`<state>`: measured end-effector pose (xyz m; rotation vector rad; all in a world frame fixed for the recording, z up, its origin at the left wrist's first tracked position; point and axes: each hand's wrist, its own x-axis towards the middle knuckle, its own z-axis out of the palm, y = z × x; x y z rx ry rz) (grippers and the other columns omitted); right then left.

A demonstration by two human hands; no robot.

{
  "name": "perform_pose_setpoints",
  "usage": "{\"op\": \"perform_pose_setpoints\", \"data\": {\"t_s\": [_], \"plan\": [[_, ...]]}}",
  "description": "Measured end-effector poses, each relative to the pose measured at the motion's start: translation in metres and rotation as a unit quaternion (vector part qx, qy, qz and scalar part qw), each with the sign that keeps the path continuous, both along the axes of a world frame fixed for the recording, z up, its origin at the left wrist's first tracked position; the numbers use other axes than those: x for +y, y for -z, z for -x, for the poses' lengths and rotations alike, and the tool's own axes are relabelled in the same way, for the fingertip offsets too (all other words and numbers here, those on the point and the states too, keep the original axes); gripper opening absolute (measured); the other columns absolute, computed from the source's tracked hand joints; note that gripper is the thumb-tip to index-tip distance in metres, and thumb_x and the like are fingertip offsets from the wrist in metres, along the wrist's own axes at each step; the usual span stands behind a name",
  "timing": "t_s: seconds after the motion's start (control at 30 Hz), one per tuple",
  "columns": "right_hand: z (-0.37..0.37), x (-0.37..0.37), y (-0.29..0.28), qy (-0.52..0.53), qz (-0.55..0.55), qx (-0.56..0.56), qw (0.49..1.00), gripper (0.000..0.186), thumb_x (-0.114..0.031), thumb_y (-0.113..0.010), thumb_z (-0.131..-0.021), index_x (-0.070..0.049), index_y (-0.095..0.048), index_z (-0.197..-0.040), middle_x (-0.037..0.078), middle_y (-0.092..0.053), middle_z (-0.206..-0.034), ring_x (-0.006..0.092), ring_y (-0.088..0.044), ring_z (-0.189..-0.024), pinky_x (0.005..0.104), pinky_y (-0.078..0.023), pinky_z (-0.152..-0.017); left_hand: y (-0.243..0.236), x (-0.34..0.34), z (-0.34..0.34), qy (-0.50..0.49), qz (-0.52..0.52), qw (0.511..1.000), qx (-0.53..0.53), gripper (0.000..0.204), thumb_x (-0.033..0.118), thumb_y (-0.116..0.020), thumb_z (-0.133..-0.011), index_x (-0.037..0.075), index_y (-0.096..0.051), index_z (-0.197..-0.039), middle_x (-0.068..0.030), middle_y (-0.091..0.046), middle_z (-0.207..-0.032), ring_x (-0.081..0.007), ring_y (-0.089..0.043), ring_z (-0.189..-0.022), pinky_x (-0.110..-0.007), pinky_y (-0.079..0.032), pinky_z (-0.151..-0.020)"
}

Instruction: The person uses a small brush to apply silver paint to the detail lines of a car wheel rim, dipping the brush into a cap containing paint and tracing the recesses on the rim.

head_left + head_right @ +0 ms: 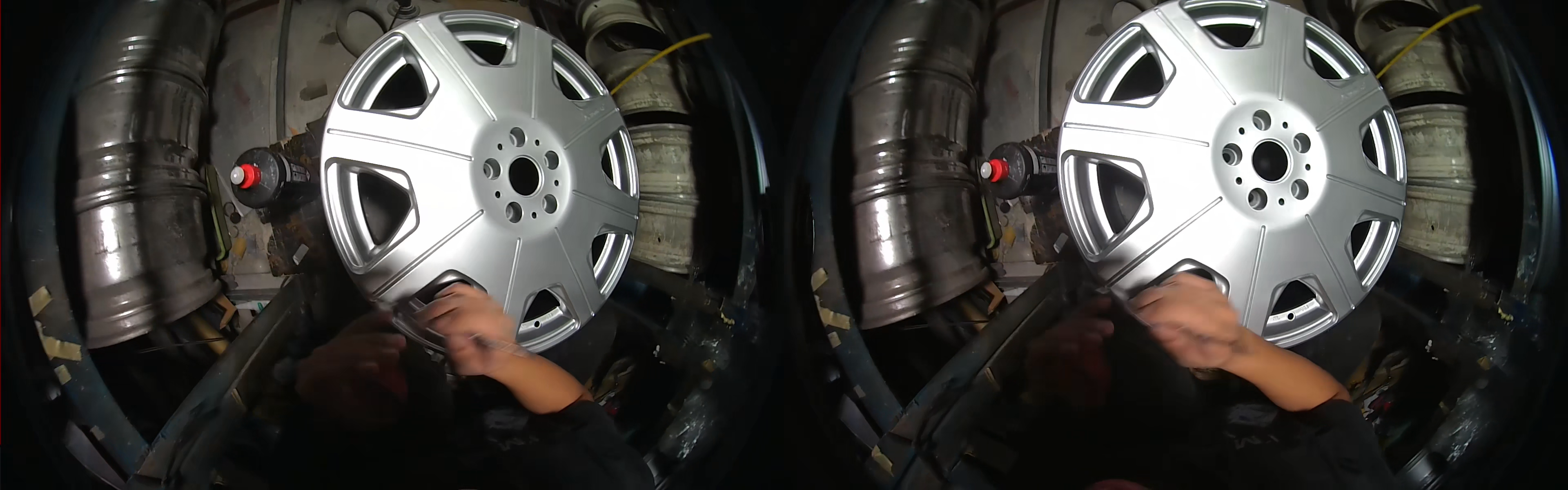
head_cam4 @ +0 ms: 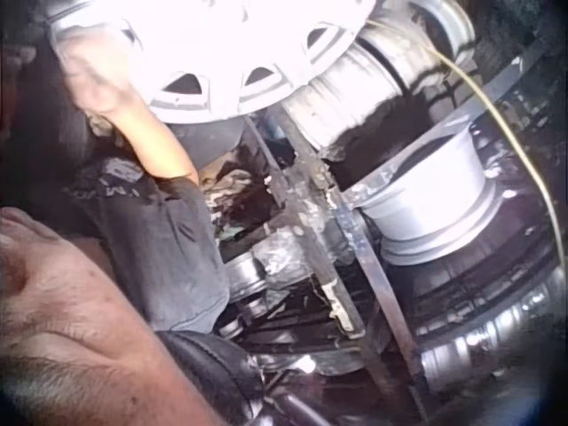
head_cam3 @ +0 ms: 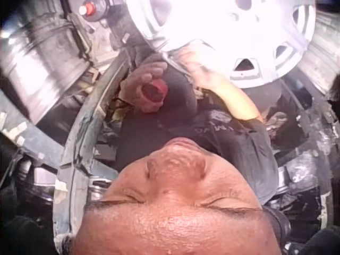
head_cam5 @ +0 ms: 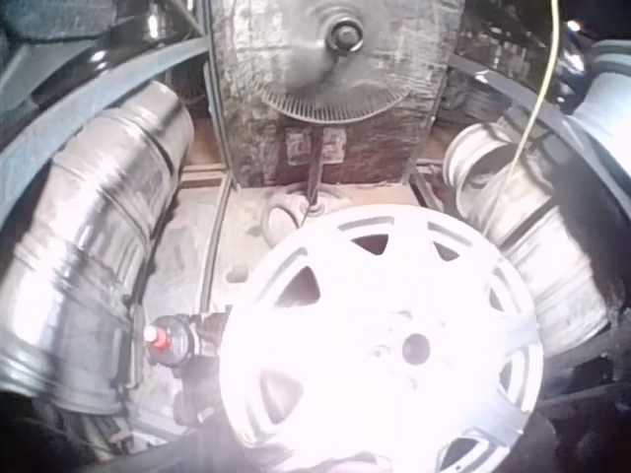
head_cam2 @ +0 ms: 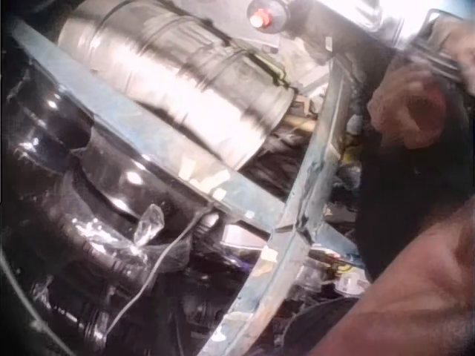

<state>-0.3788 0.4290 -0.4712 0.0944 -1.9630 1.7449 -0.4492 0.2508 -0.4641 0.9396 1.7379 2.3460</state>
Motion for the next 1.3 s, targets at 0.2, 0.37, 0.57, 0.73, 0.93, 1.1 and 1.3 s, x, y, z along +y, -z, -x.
{"op": "perform_pose_setpoints", "data": {"t_s": [0.2, 0.37, 0.57, 0.73, 0.93, 1.1, 1.3], "plan": [[-0.005, 0.039, 0.0, 0.062, 0.289, -0.186, 0.937, 0.019, -0.015, -0.056, -0.097, 0.003, -0.052, -0.102, 0.018, -0.061, -0.089, 0.025, -0.065, -0.078, 0.039, -0.053, -0.074, 0.031, -0.032, 0.018, 0.079, 0.031, 0.996, -0.015, 0.028, 0.016, -0.07, -0.091, -0.002, -0.059, -0.109, -0.0222, -0.069, -0.092, -0.0339, -0.071, -0.084, -0.045, -0.061, -0.071], [0.005, 0.046, 0.016, 0.02, 0.196, -0.204, 0.959, 0.011, -0.001, -0.058, -0.094, 0.007, -0.055, -0.101, 0.017, -0.065, -0.093, 0.0159, -0.061, -0.075, 0.0263, -0.052, -0.069, 0.052, -0.032, 0.01, -0.042, 0.158, 0.981, -0.108, 0.065, 0.018, -0.086, -0.072, 0.001, -0.056, -0.126, -0.0225, -0.065, -0.114, -0.0329, -0.068, -0.1, -0.039, -0.058, -0.077], [0.01, 0.036, 0.021, 0.004, 0.045, -0.208, 0.977, 0.015, -0.01, -0.058, -0.095, 0.005, -0.057, -0.095, 0.014, -0.063, -0.08, 0.0188, -0.063, -0.068, 0.0302, -0.053, -0.062, 0.081, -0.058, 0.03, 0.138, 0.067, 0.983, -0.102, 0.103, 0.017, -0.091, -0.063, 0.005, -0.035, -0.148, -0.0252, -0.057, -0.128, -0.0323, -0.064, -0.108, -0.04, -0.055, -0.086], [0.014, 0.036, 0.023, -0.006, -0.034, -0.21, 0.977, 0.019, -0.015, -0.059, -0.097, 0.003, -0.057, -0.092, 0.012, -0.063, -0.075, 0.0192, -0.063, -0.063, 0.0303, -0.053, -0.06, 0.089, -0.056, 0.028, 0.121, 0.063, 0.986, -0.099, 0.102, 0.017, -0.09, -0.063, 0.004, -0.035, -0.148, -0.0255, -0.052, -0.133, -0.0314, -0.062, -0.108, -0.041, -0.055, -0.086], [0.017, 0.033, 0.024, 0.014, 0.004, -0.203, 0.979, 0.007, 0.005, -0.056, -0.084, 0.009, -0.06, -0.088, 0.014, -0.066, -0.069, 0.0201, -0.066, -0.06, 0.0312, -0.057, -0.062, 0.088, -0.054, 0.032, 0.12, 0.063, 0.983, -0.127, 0.103, 0.011, -0.094, -0.058, 0.01, -0.039, -0.146, -0.0223, -0.052, -0.133, -0.031, -0.061, -0.113, -0.041, -0.056, -0.088], [0.02, 0.032, 0.025, 0.01, 0.012, -0.203, 0.979, 0.006, 0.005, -0.056, -0.085, 0.009, -0.06, -0.088, 0.014, -0.066, -0.069, 0.0195, -0.066, -0.061, 0.0297, -0.056, -0.061, 0.086, -0.053, 0.028, 0.111, 0.067, 0.982, -0.139, 0.099, 0.012, -0.093, -0.06, 0.011, -0.041, -0.145, -0.0203, -0.053, -0.133, -0.0301, -0.06, -0.113, -0.041, -0.056, -0.086], [0.02, 0.032, 0.024, 0.014, -0.007, -0.223, 0.975, 0.006, 0.003, -0.057, -0.088, 0.008, -0.059, -0.089, 0.015, -0.067, -0.071, 0.0176, -0.066, -0.061, 0.0274, -0.055, -0.059, 0.083, -0.052, 0.03, 0.115, 0.068, 0.979, -0.157, 0.094, 0.013, -0.092, -0.063, 0.013, -0.044, -0.143, -0.0178, -0.053, -0.132, -0.029, -0.059, -0.113, -0.04, -0.056, -0.085]]}}
